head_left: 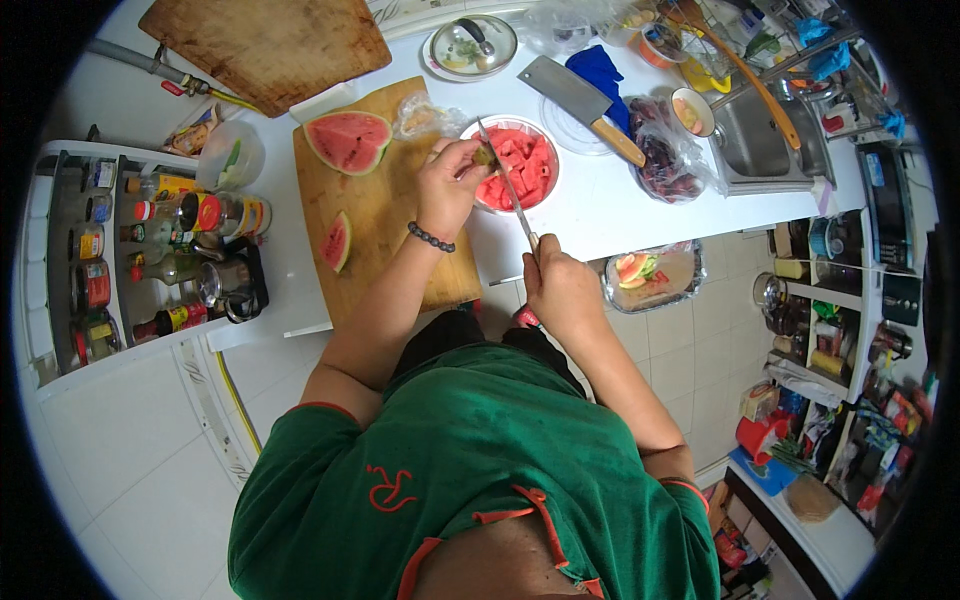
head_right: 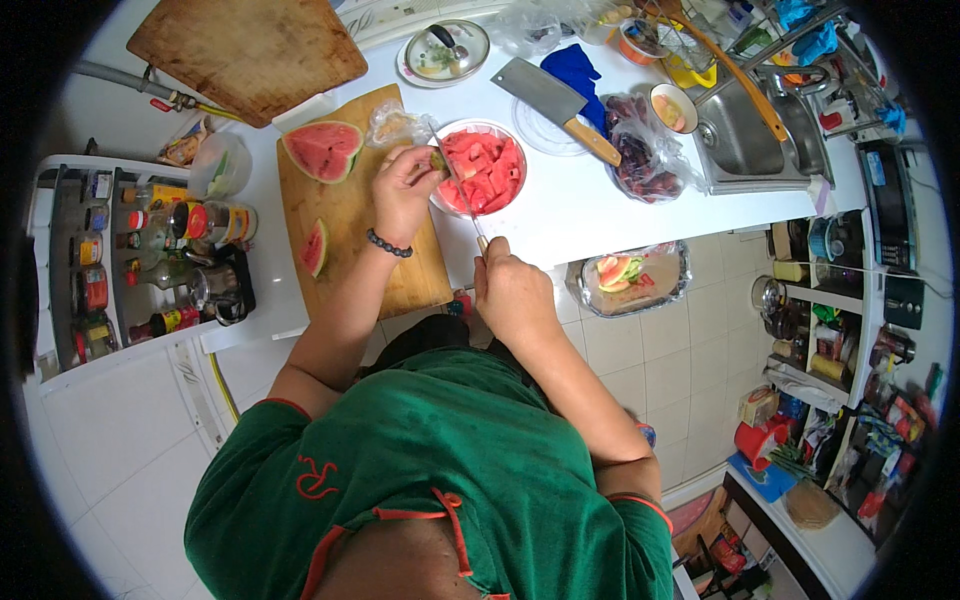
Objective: The person cuts a watermelon half into wedges on a wooden cutting board using a cleaver. They then peel the rind from each wedge and place the fruit into a white bowl. Finally, the person wraps the remaining watermelon half in plastic wrap.
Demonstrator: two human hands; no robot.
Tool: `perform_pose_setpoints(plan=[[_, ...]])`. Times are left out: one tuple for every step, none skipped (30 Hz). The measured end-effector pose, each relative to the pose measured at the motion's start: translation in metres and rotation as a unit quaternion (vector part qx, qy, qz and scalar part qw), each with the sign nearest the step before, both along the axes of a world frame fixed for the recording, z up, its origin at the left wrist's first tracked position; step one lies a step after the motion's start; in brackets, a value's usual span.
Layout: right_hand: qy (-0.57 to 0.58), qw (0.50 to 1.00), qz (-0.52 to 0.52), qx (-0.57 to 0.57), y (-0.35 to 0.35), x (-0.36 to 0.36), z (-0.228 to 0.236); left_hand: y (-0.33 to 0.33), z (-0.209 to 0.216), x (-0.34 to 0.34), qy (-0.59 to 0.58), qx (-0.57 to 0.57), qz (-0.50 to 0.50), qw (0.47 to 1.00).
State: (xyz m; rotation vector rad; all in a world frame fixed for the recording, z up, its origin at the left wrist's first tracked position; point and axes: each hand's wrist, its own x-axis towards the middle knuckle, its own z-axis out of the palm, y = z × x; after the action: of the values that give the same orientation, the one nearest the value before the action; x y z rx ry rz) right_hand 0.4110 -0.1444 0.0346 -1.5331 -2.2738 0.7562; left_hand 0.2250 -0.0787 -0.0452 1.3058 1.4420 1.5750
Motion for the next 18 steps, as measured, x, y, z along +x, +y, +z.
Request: perform_pose_setpoints(plan=[[-0.004,1.0,-0.001,0.001,0.0,0.001,-0.004,0.0,0.001,0.0,0.003,-0.004,0.002,1.0],[-0.007,1.0,-0.003,0.002,-0.001,0.001,-0.008,0.0,0.001,-0.001,0.007,-0.007,0.004,1.0],[-0.002,1.0,-0.01,0.0,0.0,0.002,-0.013,0.0,0.002,-0.002,0.011,-0.011,0.006,1.0],[0.004,1.0,-0.018,-0.002,0.0,0.004,-0.018,0.001,0.003,-0.004,0.006,-0.006,0.008,1.0],[0.011,1.0,-0.025,-0.004,0.001,0.007,-0.022,0.002,0.004,-0.008,0.002,-0.001,0.011,1.0],[0.046,0.998,-0.042,-0.03,0.002,0.01,-0.025,0.002,0.005,-0.012,-0.002,0.004,0.014,1.0],[0.082,0.993,-0.058,-0.055,0.004,0.015,-0.026,0.001,0.006,-0.014,-0.01,-0.009,0.012,1.0],[0.117,0.987,-0.074,-0.08,0.006,0.019,-0.028,0.001,0.003,-0.019,-0.017,-0.006,0.014,1.0],[0.146,0.982,-0.079,-0.086,0.008,0.023,-0.032,0.001,-0.003,-0.024,-0.023,-0.002,0.016,1.0],[0.137,0.984,-0.082,-0.074,0.009,0.025,-0.033,0.002,-0.009,-0.03,-0.03,0.002,0.017,0.999],[0.127,0.986,-0.086,-0.063,0.011,0.026,-0.032,0.003,-0.012,-0.035,-0.029,-0.007,0.014,0.999],[0.118,0.988,-0.089,-0.052,0.012,0.027,-0.03,0.003,-0.016,-0.036,-0.03,-0.004,0.021,0.999],[0.109,0.989,-0.093,-0.04,0.013,0.029,-0.03,0.003,-0.021,-0.038,-0.032,0.0,0.028,0.999],[0.117,0.987,-0.101,-0.049,0.014,0.032,-0.03,0.004,-0.02,-0.038,-0.034,0.004,0.033,0.999],[0.125,0.984,-0.11,-0.058,0.014,0.037,-0.03,0.003,-0.02,-0.038,-0.06,-0.005,0.022,0.998],[0.133,0.982,-0.118,-0.067,0.014,0.041,-0.03,0.001,-0.02,-0.038,-0.087,-0.014,0.009,0.996],[0.135,0.983,-0.116,-0.049,0.015,0.046,-0.031,-0.002,-0.019,-0.035,-0.114,-0.026,-0.003,0.993],[0.138,0.983,-0.113,-0.032,0.015,0.051,-0.032,-0.004,-0.017,-0.033,-0.131,-0.033,-0.013,0.991]])
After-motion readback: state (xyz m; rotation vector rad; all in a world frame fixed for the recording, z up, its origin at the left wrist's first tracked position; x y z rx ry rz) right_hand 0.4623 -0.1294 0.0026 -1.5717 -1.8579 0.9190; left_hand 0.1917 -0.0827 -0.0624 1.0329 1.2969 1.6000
